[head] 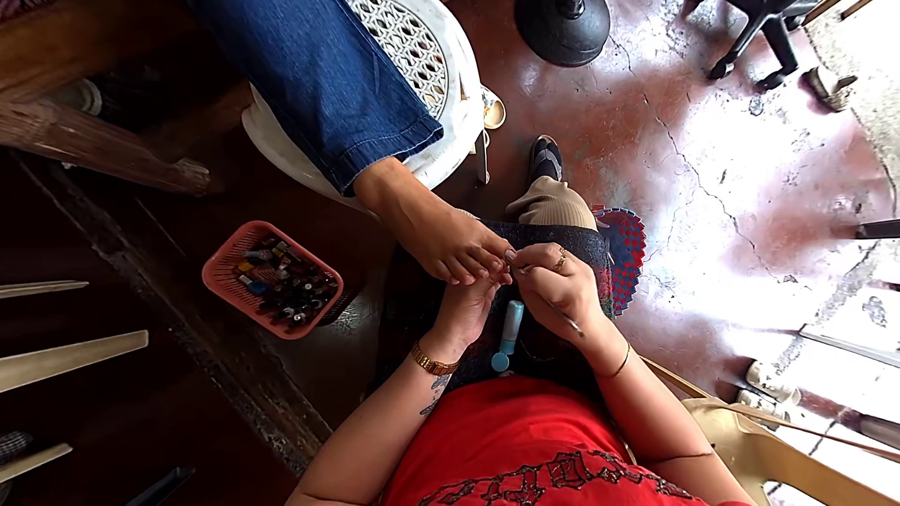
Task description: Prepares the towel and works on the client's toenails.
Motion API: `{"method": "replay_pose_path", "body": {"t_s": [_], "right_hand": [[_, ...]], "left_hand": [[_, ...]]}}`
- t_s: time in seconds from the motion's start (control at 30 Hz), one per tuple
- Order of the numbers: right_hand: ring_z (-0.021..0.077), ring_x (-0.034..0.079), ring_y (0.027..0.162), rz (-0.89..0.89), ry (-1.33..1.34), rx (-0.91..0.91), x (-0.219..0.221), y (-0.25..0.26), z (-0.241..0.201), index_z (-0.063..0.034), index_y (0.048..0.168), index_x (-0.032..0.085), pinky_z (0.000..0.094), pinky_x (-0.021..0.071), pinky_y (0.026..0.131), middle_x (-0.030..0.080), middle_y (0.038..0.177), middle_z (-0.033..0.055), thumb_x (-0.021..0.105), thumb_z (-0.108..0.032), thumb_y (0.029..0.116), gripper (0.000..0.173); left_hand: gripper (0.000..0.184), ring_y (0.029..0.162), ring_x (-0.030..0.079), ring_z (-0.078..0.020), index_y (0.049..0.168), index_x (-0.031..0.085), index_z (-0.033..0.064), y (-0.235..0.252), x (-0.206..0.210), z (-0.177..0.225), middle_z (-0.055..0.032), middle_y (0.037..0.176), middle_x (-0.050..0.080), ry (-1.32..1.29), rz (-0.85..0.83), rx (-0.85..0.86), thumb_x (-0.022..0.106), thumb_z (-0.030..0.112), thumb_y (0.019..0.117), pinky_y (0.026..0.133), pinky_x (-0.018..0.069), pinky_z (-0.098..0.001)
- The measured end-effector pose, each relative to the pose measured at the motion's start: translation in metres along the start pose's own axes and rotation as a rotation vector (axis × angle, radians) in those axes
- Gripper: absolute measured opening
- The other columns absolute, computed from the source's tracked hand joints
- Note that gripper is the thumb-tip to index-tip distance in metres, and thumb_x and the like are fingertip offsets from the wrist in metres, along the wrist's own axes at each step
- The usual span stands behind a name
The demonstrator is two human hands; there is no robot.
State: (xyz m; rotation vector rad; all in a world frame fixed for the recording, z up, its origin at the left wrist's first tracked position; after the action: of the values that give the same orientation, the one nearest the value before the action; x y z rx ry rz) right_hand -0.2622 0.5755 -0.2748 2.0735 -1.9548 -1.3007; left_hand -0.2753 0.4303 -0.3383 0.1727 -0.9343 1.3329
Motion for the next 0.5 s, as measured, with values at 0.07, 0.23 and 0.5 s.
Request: {"method": "replay_pose_path", "body": {"t_s": [0.07, 0.23, 0.5], "right_hand": [[0.0247, 0.070, 0.102, 0.026, -0.041, -0.018, 0.004, -0.002, -0.001, -0.0024, 0.075, 0.070, 0.0367, 0.0589, 0.084, 0.073, 0.099, 0.0142, 0.063, 0.005, 0.0876, 0.016], [0.0271, 0.071, 0.105, 0.055, -0.130, -0.057, 0.010, -0.011, -0.008, -0.0030, 0.078, 0.067, 0.0372, 0.0602, 0.085, 0.073, 0.097, 0.0145, 0.064, 0.004, 0.0896, 0.015], [0.0269, 0.071, 0.107, 0.073, -0.183, -0.067, 0.013, -0.013, -0.011, -0.0037, 0.078, 0.067, 0.0367, 0.0600, 0.087, 0.073, 0.099, 0.0143, 0.064, 0.004, 0.0910, 0.015]], "left_hand": [[0.016, 0.090, 0.068, -0.0145, 0.104, 0.069, 0.0084, 0.000, 0.000, 0.000, -0.0054, 0.099, 0.071, -0.003, 0.001, -0.007, 0.064, -0.002, 0.0935, 0.093, 0.0559, -0.0330], [0.016, 0.089, 0.068, -0.0141, 0.103, 0.069, 0.0071, -0.001, -0.001, 0.001, -0.0055, 0.097, 0.071, 0.011, 0.002, -0.002, 0.063, -0.004, 0.0927, 0.092, 0.0563, -0.0320], [0.015, 0.089, 0.068, -0.0137, 0.101, 0.070, 0.0082, 0.000, -0.001, 0.001, -0.0050, 0.095, 0.071, 0.008, -0.013, -0.004, 0.065, -0.003, 0.0925, 0.091, 0.0561, -0.0321]]}}
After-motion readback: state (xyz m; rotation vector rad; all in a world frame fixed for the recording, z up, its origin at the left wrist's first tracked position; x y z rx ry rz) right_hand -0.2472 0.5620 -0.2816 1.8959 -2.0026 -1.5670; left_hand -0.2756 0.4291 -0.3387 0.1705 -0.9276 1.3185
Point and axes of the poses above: each hand's wrist, its own y-axis towards the middle knuckle, its own x-axis out of the palm, z = x × y, the point moved 3 cm from there along y, towards the middle knuckle
